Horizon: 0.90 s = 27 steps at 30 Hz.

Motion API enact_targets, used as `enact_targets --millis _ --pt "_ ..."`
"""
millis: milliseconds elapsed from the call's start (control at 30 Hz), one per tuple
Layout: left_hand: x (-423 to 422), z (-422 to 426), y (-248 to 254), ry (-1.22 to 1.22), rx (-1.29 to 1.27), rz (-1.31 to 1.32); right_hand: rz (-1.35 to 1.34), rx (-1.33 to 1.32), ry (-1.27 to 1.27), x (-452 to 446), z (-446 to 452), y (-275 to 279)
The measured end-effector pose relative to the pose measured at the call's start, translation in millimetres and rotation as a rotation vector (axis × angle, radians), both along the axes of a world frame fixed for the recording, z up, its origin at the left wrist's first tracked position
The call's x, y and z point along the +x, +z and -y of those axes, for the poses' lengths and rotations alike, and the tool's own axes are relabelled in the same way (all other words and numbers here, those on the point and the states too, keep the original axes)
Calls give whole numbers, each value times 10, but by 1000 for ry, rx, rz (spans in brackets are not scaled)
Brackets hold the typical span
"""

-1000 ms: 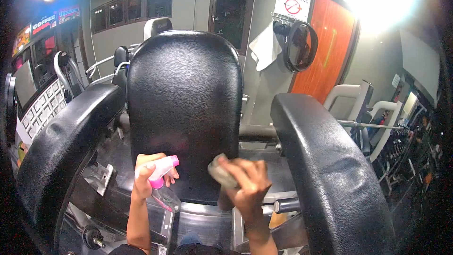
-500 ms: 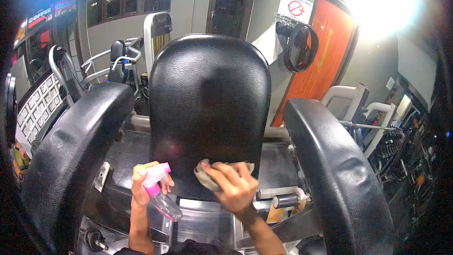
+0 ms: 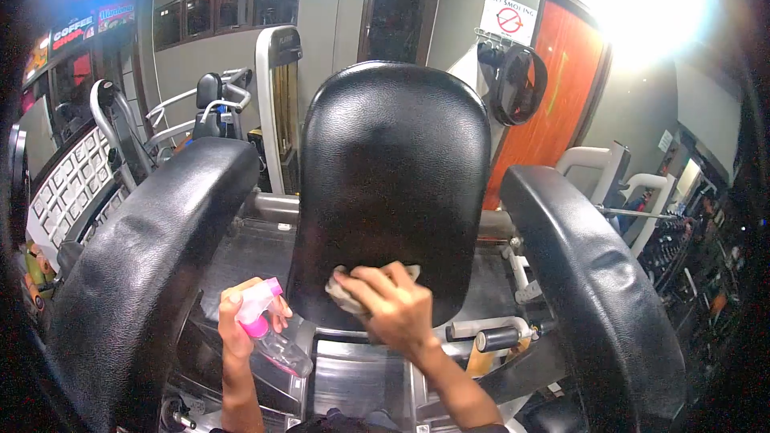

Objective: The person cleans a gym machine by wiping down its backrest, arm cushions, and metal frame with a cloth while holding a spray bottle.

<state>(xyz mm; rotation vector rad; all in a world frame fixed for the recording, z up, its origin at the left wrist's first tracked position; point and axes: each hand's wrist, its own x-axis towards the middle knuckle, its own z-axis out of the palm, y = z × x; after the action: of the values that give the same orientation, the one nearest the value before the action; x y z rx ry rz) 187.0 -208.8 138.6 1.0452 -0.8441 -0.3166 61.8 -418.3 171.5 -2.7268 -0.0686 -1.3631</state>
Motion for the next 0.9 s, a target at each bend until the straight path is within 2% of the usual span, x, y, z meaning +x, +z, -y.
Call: enact_targets --millis 67,133,200,267,333,467,533,733,800,900 --pt "-7 -69 -2 16 1 -10 -17 -9 -19 -26 61 96" --pt "1 -125 -9 18 -4 16 84 0 -113 -48 174 286" --pt "-3 -176 -31 19 -13 40 216 114 -163 24 165 457" --pt "-21 -202 -50 54 -3 13 250 102 -177 115 91 443" --pt "-49 -234 -36 62 5 -3 193 20 -206 187 -108 331" --pt "-32 -291 -90 44 38 -8 -76 -109 -13 291 -374 -19" --pt "-82 -327 -79 76 42 -27 -137 -101 41 258 -241 134" --pt "-72 -393 -162 56 93 -36 146 -51 -88 354 -67 779" --pt "-72 -385 -181 62 72 -44 117 -157 -114 389 -137 736" --pt "-72 -375 -182 93 75 -58 -148 -334 -15 388 -263 502"
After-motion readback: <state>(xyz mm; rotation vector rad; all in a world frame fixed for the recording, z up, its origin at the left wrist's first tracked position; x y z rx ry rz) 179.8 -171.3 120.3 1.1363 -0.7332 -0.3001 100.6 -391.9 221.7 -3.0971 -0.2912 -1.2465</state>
